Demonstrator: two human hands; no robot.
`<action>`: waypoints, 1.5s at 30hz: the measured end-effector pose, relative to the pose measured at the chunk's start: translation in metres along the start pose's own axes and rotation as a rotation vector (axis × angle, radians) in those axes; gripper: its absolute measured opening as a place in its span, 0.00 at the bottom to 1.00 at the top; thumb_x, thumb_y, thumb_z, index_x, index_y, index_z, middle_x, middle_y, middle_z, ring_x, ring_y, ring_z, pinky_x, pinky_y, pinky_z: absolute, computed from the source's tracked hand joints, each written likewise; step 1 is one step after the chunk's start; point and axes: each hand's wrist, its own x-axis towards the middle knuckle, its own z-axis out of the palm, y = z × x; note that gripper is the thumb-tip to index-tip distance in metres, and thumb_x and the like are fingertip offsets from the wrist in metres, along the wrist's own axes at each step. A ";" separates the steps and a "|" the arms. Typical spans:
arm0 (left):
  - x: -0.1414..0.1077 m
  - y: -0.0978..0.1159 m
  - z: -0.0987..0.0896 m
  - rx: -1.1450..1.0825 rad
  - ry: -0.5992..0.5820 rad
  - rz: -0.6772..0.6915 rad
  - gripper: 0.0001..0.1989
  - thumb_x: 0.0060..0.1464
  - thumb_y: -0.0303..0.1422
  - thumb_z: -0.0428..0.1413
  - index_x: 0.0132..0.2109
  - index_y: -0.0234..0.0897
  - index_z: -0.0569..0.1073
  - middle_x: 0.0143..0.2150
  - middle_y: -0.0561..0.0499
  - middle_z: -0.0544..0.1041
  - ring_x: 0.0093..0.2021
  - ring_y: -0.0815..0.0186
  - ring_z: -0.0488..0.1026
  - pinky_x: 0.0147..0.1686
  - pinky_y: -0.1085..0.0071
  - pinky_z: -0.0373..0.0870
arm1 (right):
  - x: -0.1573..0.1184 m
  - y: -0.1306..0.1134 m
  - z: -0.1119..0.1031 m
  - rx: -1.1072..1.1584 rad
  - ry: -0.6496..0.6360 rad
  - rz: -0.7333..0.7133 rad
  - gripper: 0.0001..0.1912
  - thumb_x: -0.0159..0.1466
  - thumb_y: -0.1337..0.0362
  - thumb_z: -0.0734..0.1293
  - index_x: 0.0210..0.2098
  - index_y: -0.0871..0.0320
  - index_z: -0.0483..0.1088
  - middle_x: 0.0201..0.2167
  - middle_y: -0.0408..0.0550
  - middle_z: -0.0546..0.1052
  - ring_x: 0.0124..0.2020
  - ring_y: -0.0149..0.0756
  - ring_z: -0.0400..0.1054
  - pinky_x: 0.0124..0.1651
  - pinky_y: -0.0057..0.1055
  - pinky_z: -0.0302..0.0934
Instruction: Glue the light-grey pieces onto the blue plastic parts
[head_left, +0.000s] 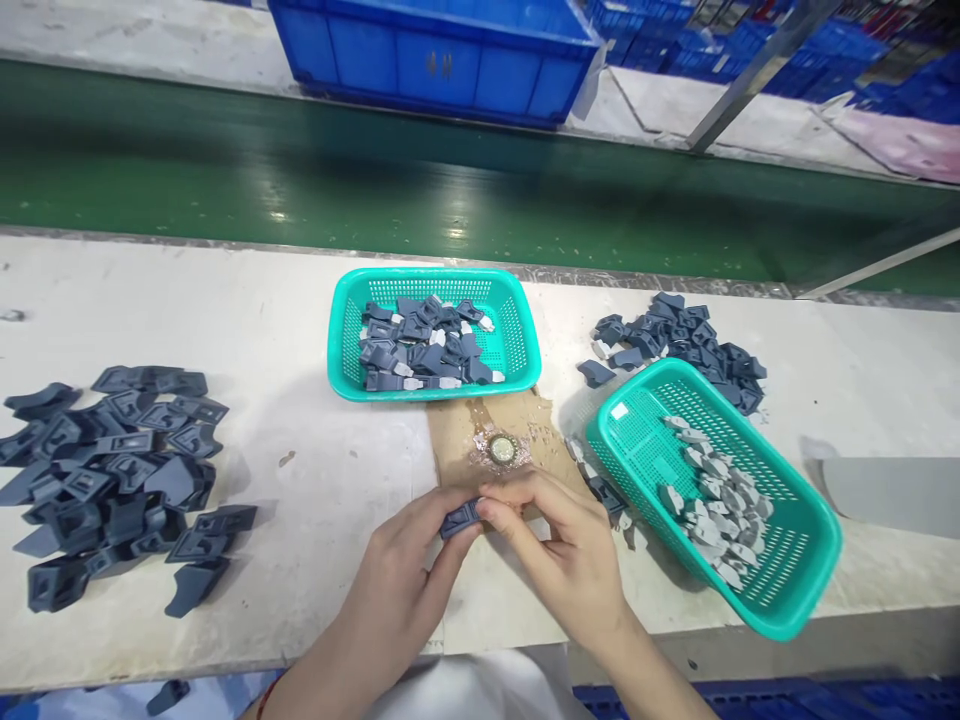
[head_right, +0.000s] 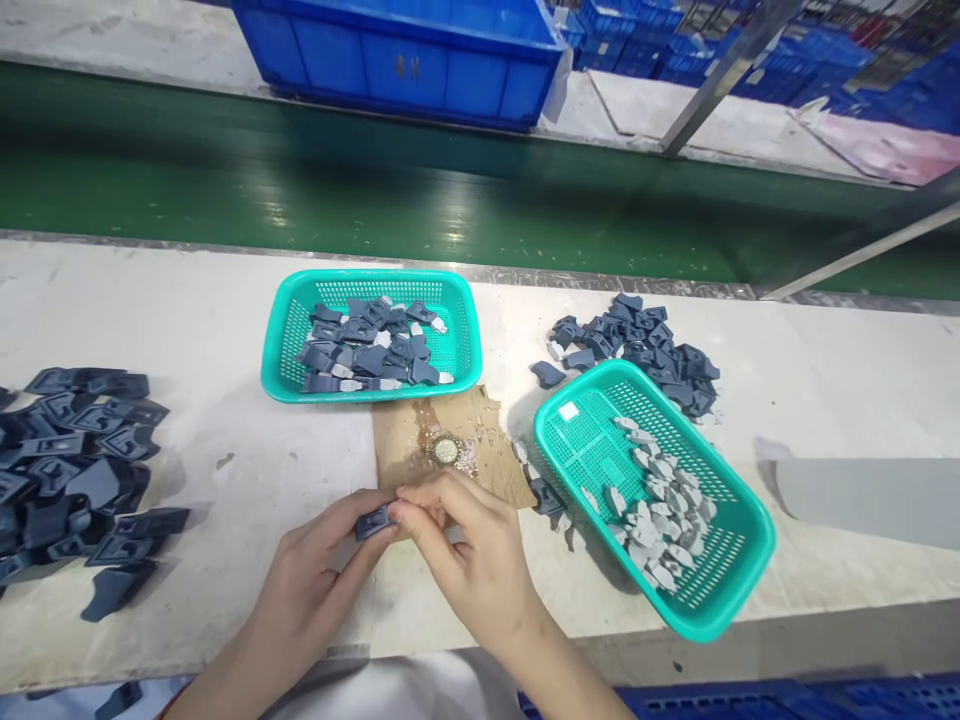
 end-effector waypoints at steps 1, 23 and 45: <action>-0.001 0.000 0.001 0.009 0.008 0.012 0.10 0.64 0.31 0.57 0.51 0.41 0.79 0.48 0.45 0.85 0.43 0.58 0.83 0.44 0.69 0.76 | 0.000 -0.001 0.000 0.006 0.011 -0.003 0.05 0.67 0.67 0.69 0.33 0.55 0.76 0.30 0.45 0.82 0.30 0.36 0.77 0.30 0.29 0.70; 0.010 0.016 -0.020 0.004 -0.396 -0.087 0.10 0.70 0.39 0.50 0.51 0.43 0.73 0.49 0.51 0.79 0.49 0.63 0.75 0.48 0.73 0.68 | 0.002 0.001 -0.031 -0.256 -0.427 -0.066 0.10 0.75 0.64 0.59 0.38 0.56 0.69 0.35 0.47 0.77 0.37 0.39 0.73 0.38 0.34 0.67; 0.062 0.038 -0.039 0.542 -0.077 0.349 0.16 0.70 0.35 0.49 0.59 0.35 0.71 0.52 0.42 0.79 0.53 0.55 0.76 0.52 0.60 0.73 | -0.010 0.018 -0.101 -0.610 0.052 0.188 0.15 0.72 0.51 0.59 0.41 0.52 0.73 0.39 0.50 0.80 0.41 0.47 0.74 0.40 0.39 0.65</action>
